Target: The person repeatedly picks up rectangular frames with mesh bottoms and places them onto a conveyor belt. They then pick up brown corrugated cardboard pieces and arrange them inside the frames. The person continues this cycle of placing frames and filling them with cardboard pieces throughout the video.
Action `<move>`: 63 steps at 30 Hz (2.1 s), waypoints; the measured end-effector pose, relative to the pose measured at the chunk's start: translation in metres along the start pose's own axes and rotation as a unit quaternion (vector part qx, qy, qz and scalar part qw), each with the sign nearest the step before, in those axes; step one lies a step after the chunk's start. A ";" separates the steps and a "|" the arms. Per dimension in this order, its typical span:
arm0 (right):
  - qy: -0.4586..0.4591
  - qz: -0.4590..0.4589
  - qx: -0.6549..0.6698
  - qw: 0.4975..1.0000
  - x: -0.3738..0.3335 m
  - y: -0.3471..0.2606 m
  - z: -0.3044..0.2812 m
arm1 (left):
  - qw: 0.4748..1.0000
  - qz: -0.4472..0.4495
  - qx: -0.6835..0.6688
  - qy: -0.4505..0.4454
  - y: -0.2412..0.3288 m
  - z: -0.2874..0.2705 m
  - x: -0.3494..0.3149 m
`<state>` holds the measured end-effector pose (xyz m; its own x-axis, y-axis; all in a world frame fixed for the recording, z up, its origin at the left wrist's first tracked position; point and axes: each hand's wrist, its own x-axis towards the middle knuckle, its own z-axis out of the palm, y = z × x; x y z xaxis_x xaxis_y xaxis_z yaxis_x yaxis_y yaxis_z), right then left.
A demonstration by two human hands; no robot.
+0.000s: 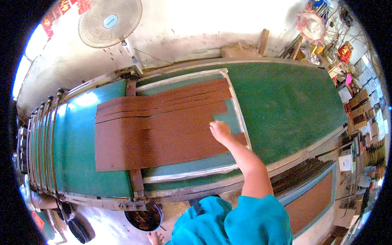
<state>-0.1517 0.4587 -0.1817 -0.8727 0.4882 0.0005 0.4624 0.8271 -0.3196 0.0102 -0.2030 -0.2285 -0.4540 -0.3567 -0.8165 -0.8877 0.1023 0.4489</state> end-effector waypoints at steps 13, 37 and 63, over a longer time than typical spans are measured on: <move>-0.095 -0.073 -0.105 0.987 0.220 -0.038 0.075 | 0.999 0.026 0.024 0.019 0.148 0.060 0.008; -0.273 0.045 -0.144 0.950 0.240 -0.050 0.041 | 0.996 -0.010 0.092 -0.012 0.132 0.024 0.028; -0.466 -0.208 0.814 0.276 -0.077 -0.710 -0.195 | 0.971 -0.012 -0.234 0.036 -0.133 -0.144 0.039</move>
<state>-0.3827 -0.1118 0.2302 -0.8095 -0.4663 0.3568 0.2706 -0.8355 -0.4782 0.1216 -0.3646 -0.2680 -0.4115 -0.4186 -0.8096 -0.7584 -0.3354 0.5589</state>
